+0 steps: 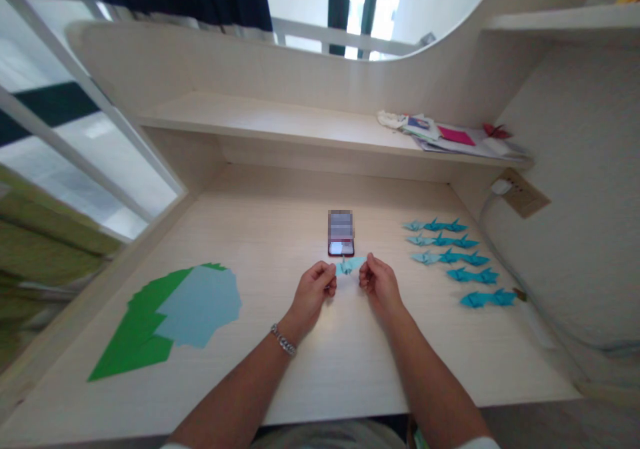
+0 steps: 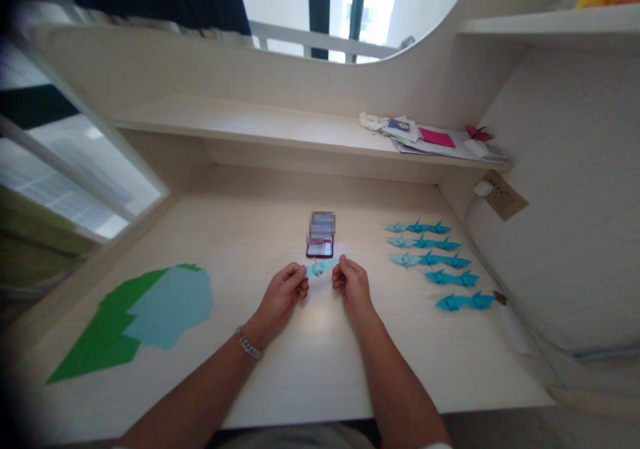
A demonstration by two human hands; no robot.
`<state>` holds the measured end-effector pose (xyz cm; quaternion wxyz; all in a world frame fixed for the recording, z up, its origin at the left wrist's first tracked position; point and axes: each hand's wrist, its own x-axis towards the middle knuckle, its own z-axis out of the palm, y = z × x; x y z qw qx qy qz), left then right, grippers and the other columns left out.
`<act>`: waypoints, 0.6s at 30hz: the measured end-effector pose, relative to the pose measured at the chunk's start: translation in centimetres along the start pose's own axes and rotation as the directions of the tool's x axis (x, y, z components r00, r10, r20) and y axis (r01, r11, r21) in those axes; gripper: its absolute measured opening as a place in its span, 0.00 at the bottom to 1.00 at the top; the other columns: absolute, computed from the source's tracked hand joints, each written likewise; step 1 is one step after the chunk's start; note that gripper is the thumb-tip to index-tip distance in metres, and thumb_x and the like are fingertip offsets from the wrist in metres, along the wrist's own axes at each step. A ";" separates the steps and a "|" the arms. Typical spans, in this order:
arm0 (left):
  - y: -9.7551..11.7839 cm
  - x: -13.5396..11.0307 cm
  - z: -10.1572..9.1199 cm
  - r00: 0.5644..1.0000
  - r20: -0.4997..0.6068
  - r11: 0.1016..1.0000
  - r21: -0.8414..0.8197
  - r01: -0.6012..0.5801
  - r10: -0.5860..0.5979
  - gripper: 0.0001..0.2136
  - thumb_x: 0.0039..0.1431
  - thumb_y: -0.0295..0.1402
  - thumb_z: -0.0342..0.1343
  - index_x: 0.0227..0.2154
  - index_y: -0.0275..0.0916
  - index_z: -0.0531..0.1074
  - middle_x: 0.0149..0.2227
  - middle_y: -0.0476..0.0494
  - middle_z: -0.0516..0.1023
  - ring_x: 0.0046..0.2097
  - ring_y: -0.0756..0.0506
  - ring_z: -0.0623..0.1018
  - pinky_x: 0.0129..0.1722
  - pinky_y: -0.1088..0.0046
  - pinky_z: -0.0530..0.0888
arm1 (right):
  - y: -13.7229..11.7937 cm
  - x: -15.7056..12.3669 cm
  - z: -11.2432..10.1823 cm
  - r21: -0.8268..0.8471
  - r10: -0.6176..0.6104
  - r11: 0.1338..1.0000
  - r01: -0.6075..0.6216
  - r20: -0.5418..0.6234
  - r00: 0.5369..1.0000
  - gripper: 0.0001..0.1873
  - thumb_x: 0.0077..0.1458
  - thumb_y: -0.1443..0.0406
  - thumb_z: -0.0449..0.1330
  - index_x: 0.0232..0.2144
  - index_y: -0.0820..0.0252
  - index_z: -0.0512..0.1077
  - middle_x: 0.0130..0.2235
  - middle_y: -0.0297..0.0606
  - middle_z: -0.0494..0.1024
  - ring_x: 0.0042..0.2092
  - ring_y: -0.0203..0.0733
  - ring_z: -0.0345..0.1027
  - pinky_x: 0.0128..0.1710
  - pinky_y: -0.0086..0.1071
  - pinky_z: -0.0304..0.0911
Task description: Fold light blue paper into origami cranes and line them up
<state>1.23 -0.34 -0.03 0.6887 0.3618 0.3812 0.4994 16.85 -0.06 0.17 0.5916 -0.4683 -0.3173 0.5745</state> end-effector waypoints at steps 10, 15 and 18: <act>-0.2 0.3 -0.2 0.996 -0.063 0.996 0.069 -0.065 0.069 0.13 0.53 0.41 0.57 0.23 0.36 0.65 0.21 0.51 0.67 0.21 0.55 0.65 0.20 0.80 0.61 | -0.2 -2.2 1.2 -0.640 -0.491 0.597 0.484 0.186 0.851 0.09 0.49 0.61 0.62 0.34 0.58 0.73 0.29 0.35 0.72 0.27 0.35 0.63 0.28 0.30 0.61; -0.3 0.4 -0.3 0.997 -0.038 0.991 0.112 -0.066 0.071 0.14 0.53 0.42 0.57 0.23 0.37 0.65 0.21 0.52 0.67 0.21 0.54 0.65 0.21 0.79 0.61 | -0.1 -2.3 1.3 -0.678 -0.517 0.529 0.510 0.219 0.827 0.08 0.52 0.62 0.59 0.36 0.57 0.73 0.29 0.35 0.72 0.27 0.36 0.63 0.29 0.30 0.60; -0.3 0.3 -0.2 0.998 -0.025 0.990 0.129 -0.061 0.064 0.14 0.52 0.42 0.58 0.22 0.37 0.65 0.20 0.52 0.67 0.21 0.54 0.65 0.21 0.78 0.61 | -0.1 -2.3 1.3 -0.684 -0.512 0.528 0.503 0.216 0.832 0.07 0.53 0.62 0.58 0.33 0.56 0.74 0.28 0.35 0.72 0.27 0.37 0.62 0.30 0.31 0.59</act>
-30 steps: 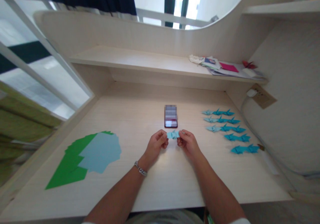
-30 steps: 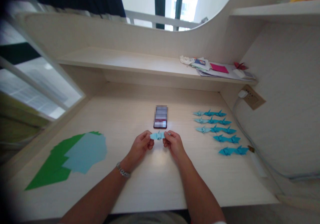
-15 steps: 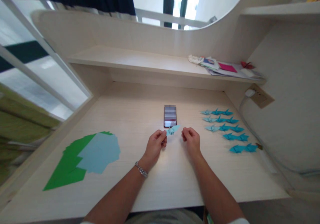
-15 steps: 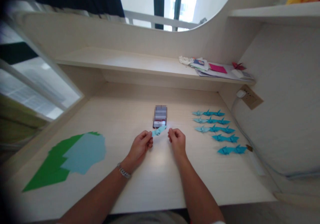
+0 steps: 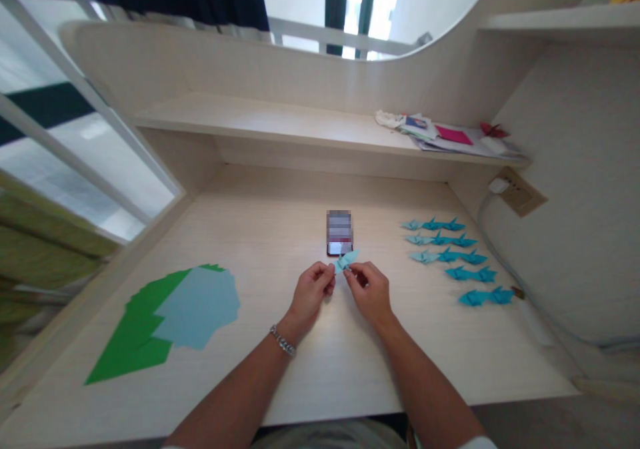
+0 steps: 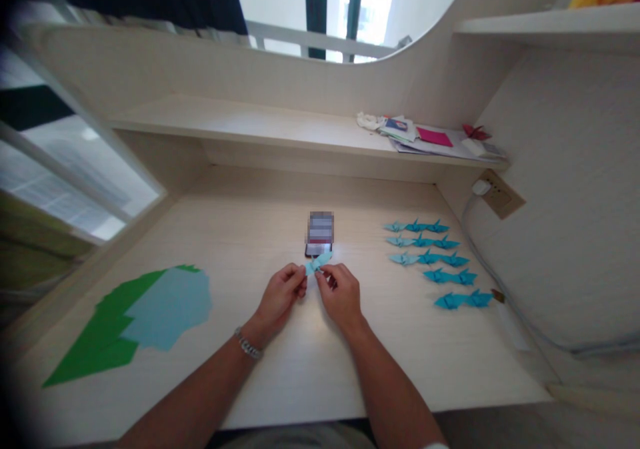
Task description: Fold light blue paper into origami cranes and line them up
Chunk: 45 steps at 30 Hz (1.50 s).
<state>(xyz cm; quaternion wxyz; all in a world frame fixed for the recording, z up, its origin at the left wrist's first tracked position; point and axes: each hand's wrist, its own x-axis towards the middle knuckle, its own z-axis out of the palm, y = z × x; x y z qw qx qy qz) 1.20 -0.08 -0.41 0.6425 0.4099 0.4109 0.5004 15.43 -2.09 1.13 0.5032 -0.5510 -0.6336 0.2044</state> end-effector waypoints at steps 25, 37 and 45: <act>0.9 -0.2 -0.4 0.994 0.097 0.889 0.448 -0.089 0.051 0.14 0.47 0.44 0.60 0.22 0.36 0.71 0.18 0.52 0.67 0.21 0.51 0.64 0.22 0.76 0.60 | 4.1 -2.5 -8.0 -0.154 0.221 0.930 -0.333 -0.487 0.845 0.15 0.51 0.57 0.56 0.33 0.61 0.76 0.32 0.40 0.77 0.29 0.40 0.67 0.32 0.32 0.63; 1.5 -0.3 -0.3 0.989 0.145 0.816 0.569 -0.100 0.020 0.15 0.47 0.46 0.59 0.24 0.36 0.73 0.20 0.49 0.71 0.23 0.49 0.67 0.24 0.75 0.63 | 8.8 -3.0 -12.1 -0.214 0.352 0.805 -0.553 -0.578 0.736 0.19 0.49 0.55 0.56 0.35 0.61 0.78 0.30 0.42 0.79 0.31 0.45 0.71 0.36 0.36 0.63; 1.4 -0.3 -0.5 0.987 0.158 0.804 0.583 -0.119 0.031 0.15 0.47 0.46 0.59 0.23 0.37 0.73 0.20 0.49 0.72 0.24 0.49 0.68 0.25 0.74 0.64 | 9.7 -2.1 -11.9 -0.232 0.358 0.791 -0.567 -0.576 0.735 0.19 0.49 0.55 0.55 0.35 0.62 0.78 0.30 0.43 0.80 0.31 0.45 0.71 0.34 0.35 0.63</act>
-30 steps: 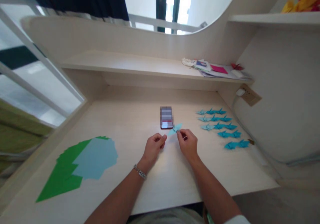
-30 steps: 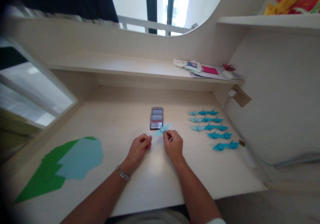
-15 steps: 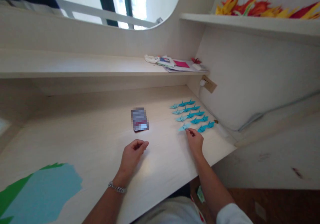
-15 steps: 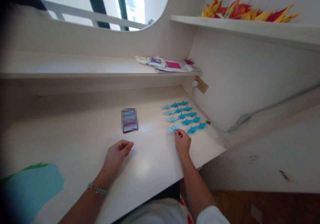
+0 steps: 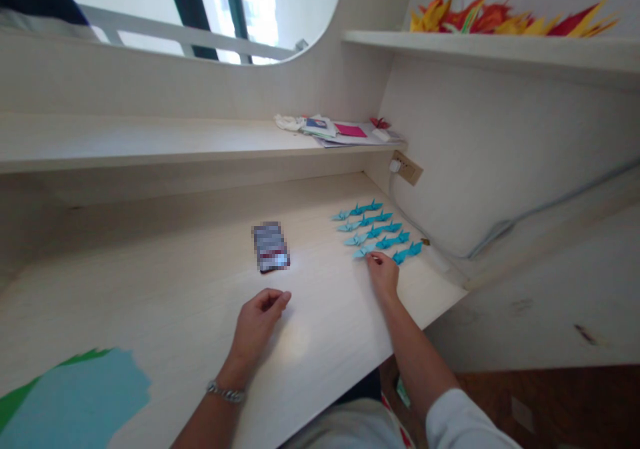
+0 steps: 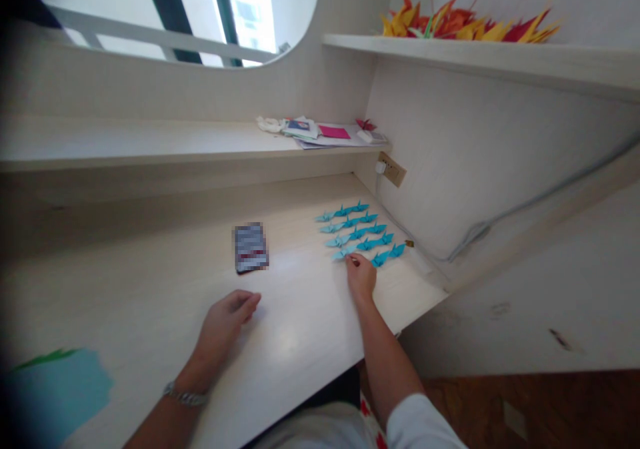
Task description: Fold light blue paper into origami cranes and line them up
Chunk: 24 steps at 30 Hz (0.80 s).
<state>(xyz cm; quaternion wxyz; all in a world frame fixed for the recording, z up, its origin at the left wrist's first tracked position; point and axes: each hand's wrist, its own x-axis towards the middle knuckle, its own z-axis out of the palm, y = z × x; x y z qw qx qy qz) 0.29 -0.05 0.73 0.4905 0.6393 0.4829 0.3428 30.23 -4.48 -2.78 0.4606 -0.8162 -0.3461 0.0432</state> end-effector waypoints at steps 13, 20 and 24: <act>0.0 -0.2 -0.1 1.000 0.026 0.999 0.035 -0.004 0.003 0.13 0.49 0.44 0.58 0.25 0.37 0.74 0.22 0.48 0.73 0.25 0.47 0.69 0.27 0.73 0.65 | 0.3 0.1 0.2 -0.130 0.019 0.991 -0.021 -0.020 1.000 0.16 0.51 0.57 0.55 0.35 0.59 0.77 0.30 0.42 0.79 0.31 0.45 0.71 0.32 0.33 0.61; -0.2 -0.1 0.0 0.999 0.034 0.998 0.060 -0.012 0.010 0.13 0.50 0.44 0.58 0.25 0.37 0.73 0.22 0.48 0.72 0.25 0.48 0.69 0.27 0.73 0.64 | 0.1 0.0 0.0 -0.122 0.033 0.992 -0.035 -0.021 0.999 0.15 0.50 0.58 0.55 0.36 0.58 0.76 0.30 0.41 0.79 0.31 0.45 0.71 0.31 0.33 0.61; -0.2 -0.2 0.0 0.999 0.032 0.997 0.073 -0.015 0.013 0.14 0.50 0.44 0.57 0.25 0.37 0.73 0.22 0.48 0.72 0.25 0.48 0.69 0.27 0.73 0.64 | 0.0 0.0 0.0 -0.137 0.039 0.990 -0.040 -0.013 0.999 0.15 0.51 0.59 0.55 0.36 0.59 0.76 0.30 0.41 0.79 0.32 0.45 0.71 0.32 0.33 0.61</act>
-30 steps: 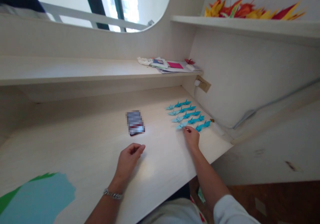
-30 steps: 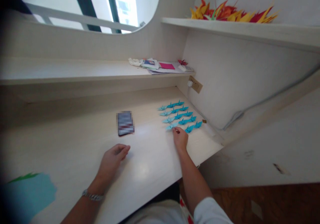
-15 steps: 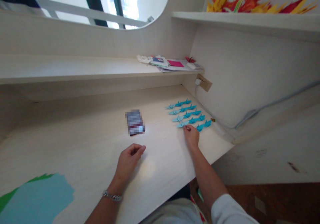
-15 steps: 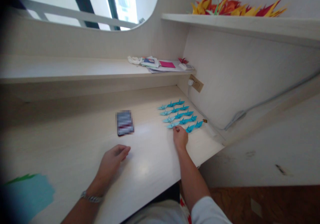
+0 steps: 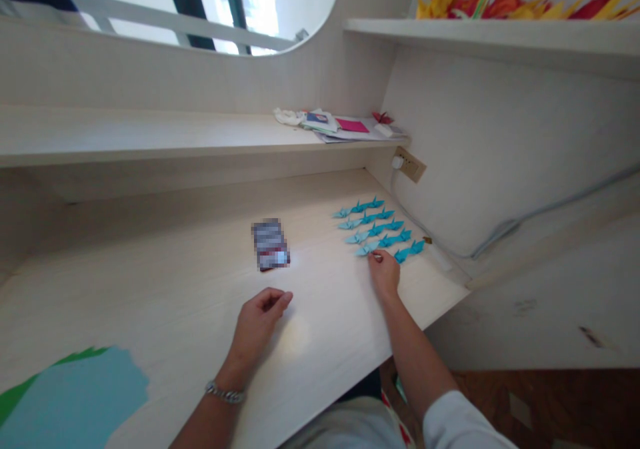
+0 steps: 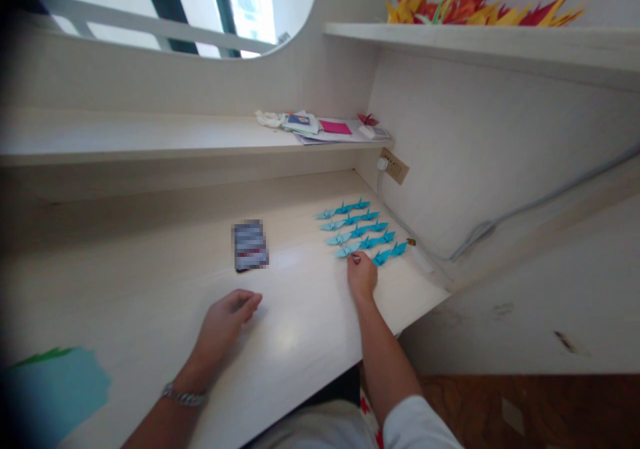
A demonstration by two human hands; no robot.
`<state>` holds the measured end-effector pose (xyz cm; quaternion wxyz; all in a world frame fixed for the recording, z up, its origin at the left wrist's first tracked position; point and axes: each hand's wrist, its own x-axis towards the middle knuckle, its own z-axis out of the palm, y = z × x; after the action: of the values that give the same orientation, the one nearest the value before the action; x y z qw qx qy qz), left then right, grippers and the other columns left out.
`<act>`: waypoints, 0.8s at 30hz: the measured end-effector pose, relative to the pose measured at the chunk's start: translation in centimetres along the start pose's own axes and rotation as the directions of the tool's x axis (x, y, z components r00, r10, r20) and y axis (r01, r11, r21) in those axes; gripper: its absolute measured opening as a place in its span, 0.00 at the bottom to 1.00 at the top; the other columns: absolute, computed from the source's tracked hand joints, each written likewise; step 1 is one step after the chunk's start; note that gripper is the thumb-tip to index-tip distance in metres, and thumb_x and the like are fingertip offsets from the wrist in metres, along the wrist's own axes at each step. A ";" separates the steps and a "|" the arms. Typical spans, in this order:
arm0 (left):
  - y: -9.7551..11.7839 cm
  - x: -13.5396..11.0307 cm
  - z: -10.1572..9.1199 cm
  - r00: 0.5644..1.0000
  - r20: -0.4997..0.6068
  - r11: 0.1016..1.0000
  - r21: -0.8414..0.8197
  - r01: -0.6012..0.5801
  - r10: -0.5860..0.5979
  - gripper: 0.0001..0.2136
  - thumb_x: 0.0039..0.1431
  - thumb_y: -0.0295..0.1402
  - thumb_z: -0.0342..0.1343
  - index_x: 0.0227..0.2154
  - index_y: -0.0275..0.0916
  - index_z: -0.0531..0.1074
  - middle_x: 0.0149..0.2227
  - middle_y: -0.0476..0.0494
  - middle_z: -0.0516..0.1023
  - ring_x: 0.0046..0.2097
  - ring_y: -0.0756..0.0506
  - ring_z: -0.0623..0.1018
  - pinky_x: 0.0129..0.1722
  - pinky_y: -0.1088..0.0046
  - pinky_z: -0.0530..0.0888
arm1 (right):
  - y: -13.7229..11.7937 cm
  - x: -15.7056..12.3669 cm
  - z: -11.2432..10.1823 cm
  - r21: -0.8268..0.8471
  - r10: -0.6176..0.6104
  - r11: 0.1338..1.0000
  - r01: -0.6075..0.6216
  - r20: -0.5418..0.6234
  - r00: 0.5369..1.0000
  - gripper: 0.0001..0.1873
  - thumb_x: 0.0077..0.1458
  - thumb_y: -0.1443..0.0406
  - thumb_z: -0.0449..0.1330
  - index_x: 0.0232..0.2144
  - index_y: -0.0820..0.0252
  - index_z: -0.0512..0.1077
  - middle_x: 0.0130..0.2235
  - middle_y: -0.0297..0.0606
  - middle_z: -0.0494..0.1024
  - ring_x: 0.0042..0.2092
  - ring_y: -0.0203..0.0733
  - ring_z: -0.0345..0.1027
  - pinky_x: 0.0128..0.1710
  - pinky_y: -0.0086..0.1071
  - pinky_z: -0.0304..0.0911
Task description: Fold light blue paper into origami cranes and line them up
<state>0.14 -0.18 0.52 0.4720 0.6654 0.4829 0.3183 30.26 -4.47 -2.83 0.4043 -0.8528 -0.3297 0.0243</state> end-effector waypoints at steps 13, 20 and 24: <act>0.2 0.0 -0.1 1.000 0.022 0.999 0.048 -0.007 0.006 0.15 0.52 0.45 0.56 0.26 0.36 0.73 0.22 0.49 0.71 0.25 0.48 0.69 0.26 0.74 0.64 | -0.1 -0.1 -0.3 -0.009 0.032 0.999 -0.032 0.015 0.999 0.17 0.48 0.58 0.57 0.38 0.61 0.75 0.30 0.41 0.79 0.32 0.45 0.71 0.33 0.33 0.61; 0.3 -0.2 -0.3 0.999 0.031 0.997 0.072 -0.013 0.011 0.16 0.53 0.46 0.54 0.26 0.36 0.73 0.22 0.49 0.72 0.25 0.48 0.70 0.27 0.73 0.65 | -0.4 -3.3 -1.3 0.166 0.004 0.986 -0.006 0.015 1.000 0.19 0.51 0.54 0.55 0.38 0.62 0.73 0.26 0.38 0.77 0.29 0.43 0.69 0.31 0.32 0.62; 1.1 -0.3 -0.6 0.993 0.099 0.989 0.129 -0.074 0.062 0.15 0.54 0.44 0.53 0.28 0.37 0.75 0.27 0.46 0.77 0.30 0.45 0.74 0.30 0.72 0.67 | -3.0 -6.2 -1.0 0.215 -0.212 0.963 0.162 0.237 0.948 0.17 0.55 0.55 0.51 0.35 0.58 0.74 0.30 0.38 0.78 0.31 0.41 0.70 0.33 0.31 0.61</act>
<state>-0.11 -0.38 1.79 0.4380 0.7256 0.4570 0.2697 24.10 -7.44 -1.46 0.4391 -0.7639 -0.4553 0.1280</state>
